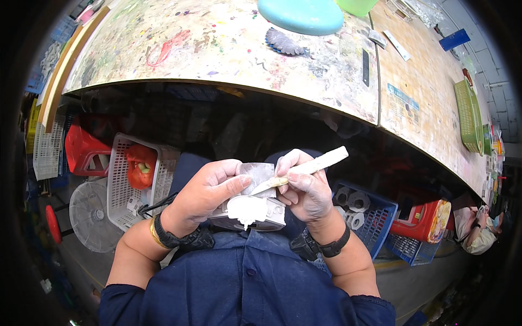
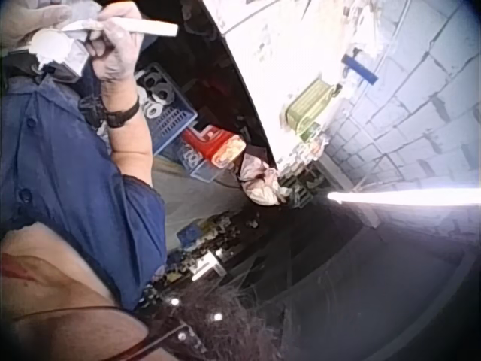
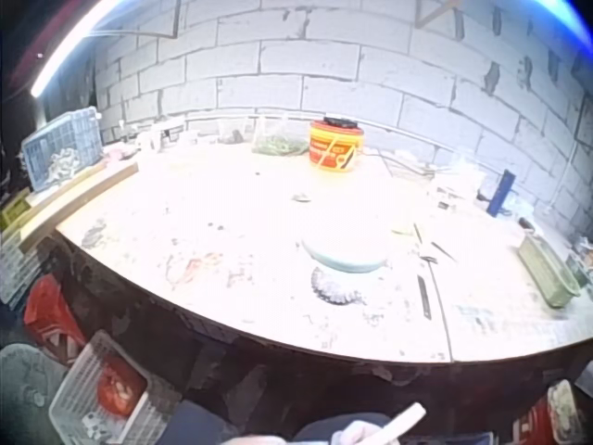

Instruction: The person is using a brush to clean or apply material to a white plastic/composite mold part.

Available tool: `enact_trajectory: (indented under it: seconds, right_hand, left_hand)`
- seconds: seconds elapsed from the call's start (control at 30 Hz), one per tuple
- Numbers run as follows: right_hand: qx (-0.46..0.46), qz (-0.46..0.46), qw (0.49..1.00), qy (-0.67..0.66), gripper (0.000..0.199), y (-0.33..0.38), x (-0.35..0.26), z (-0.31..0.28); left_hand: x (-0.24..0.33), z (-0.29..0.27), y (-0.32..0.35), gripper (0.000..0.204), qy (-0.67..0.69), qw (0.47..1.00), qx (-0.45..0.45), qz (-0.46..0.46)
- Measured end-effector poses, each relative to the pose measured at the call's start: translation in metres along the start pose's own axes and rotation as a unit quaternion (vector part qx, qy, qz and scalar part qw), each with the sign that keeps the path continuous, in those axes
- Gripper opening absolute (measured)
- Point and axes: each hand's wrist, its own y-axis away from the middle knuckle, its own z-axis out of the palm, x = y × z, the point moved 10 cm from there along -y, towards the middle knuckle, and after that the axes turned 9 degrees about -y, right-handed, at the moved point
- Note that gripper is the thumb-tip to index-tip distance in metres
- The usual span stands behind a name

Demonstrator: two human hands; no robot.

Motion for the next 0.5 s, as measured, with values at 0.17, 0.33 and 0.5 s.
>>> enact_trajectory:
  seconds: [0.17,0.33,0.5]
  right_hand:
    - [-0.031,-0.003,1.000,-0.001,0.018,0.0009,0.0006,0.0036]
    - [0.005,-0.011,1.000,0.026,0.020,0.0011,-0.0003,-0.0024]
    - [0.003,-0.014,1.000,0.023,0.020,0.0005,-0.0005,-0.0016]
  left_hand:
    - [0.0001,-0.0002,0.0001,0.023,-0.003,1.000,0.004,0.002]
    - [-0.0004,0.0001,-0.0001,0.024,-0.009,1.000,-0.004,0.006]
    - [0.0001,-0.0004,0.0000,0.025,0.000,1.000,-0.001,0.003]
